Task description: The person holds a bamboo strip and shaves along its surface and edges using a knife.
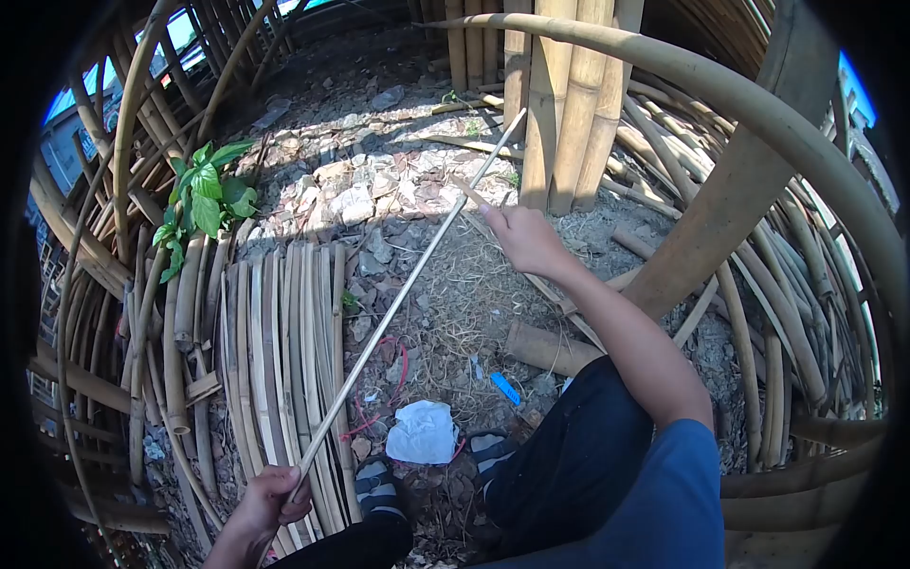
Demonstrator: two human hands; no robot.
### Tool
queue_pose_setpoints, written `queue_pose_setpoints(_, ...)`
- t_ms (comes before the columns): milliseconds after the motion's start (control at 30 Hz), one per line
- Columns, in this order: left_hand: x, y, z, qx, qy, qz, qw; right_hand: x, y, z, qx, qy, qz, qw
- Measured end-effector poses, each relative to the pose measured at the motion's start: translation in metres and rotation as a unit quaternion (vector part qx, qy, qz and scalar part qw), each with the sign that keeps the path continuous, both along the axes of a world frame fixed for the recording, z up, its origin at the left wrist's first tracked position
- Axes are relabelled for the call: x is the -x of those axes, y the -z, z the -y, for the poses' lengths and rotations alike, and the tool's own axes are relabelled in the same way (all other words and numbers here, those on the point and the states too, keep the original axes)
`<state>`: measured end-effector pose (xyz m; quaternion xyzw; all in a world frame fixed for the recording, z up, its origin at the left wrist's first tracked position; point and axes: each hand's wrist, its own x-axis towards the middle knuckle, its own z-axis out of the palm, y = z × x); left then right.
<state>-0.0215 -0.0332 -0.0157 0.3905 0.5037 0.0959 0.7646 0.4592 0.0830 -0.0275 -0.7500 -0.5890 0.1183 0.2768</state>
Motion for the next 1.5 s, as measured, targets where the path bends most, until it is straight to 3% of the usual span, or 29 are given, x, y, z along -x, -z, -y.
queue_pose_setpoints(200, -0.002, -0.006, -0.001, -0.006, -0.017, 0.004, 1.0, 0.059, -0.001, 0.035, 0.014, -0.162, -0.039, 0.986)
queue_pose_setpoints(400, 0.001, -0.005, 0.004, -0.045, -0.014, -0.003, 0.999, 0.011, -0.015, 0.007, 0.032, -0.026, -0.004, 0.999)
queue_pose_setpoints(467, -0.001, -0.003, 0.001, 0.005, -0.015, -0.012, 1.0, 0.015, -0.003, 0.008, 0.027, -0.049, -0.003, 0.998)
queue_pose_setpoints(567, 0.0, -0.001, 0.002, -0.016, -0.023, -0.003, 1.0, 0.038, -0.005, 0.022, 0.001, -0.113, -0.001, 0.994)
queue_pose_setpoints(767, -0.001, -0.002, 0.004, -0.027, 0.003, -0.039, 0.999, -0.018, -0.005, -0.003, 0.066, 0.037, 0.02, 0.997)
queue_pose_setpoints(833, -0.002, -0.001, 0.003, -0.02, -0.01, -0.026, 0.999, 0.009, -0.007, 0.015, 0.059, 0.025, 0.012, 0.998)
queue_pose_setpoints(900, -0.003, -0.003, 0.002, -0.044, 0.001, -0.026, 0.999, 0.032, -0.006, 0.03, 0.047, -0.095, 0.042, 0.994)
queue_pose_setpoints(933, -0.002, -0.004, 0.002, -0.042, 0.002, -0.03, 0.999, 0.036, -0.002, 0.031, 0.008, -0.097, 0.03, 0.995)
queue_pose_setpoints(1033, 0.0, -0.003, 0.003, -0.054, 0.001, -0.023, 0.998, -0.002, -0.016, 0.009, 0.053, -0.003, 0.026, 0.998)
queue_pose_setpoints(1067, -0.001, -0.001, 0.003, -0.054, 0.004, -0.036, 0.998, -0.012, -0.012, 0.003, 0.083, -0.016, 0.078, 0.993)
queue_pose_setpoints(1167, -0.005, 0.002, 0.002, -0.048, -0.001, -0.037, 0.998, -0.009, 0.016, -0.005, 0.048, -0.006, 0.069, 0.996)
queue_pose_setpoints(1333, 0.002, 0.004, 0.003, -0.03, -0.007, -0.026, 0.999, 0.001, -0.001, 0.001, 0.046, -0.046, 0.038, 0.997)
queue_pose_setpoints(1400, 0.002, 0.009, 0.002, -0.041, -0.006, -0.019, 0.999, -0.009, -0.002, -0.002, 0.102, -0.016, 0.071, 0.992)
queue_pose_setpoints(1500, -0.001, 0.009, 0.0, -0.021, -0.027, -0.036, 0.999, -0.007, 0.013, -0.016, 0.077, -0.004, 0.104, 0.992)
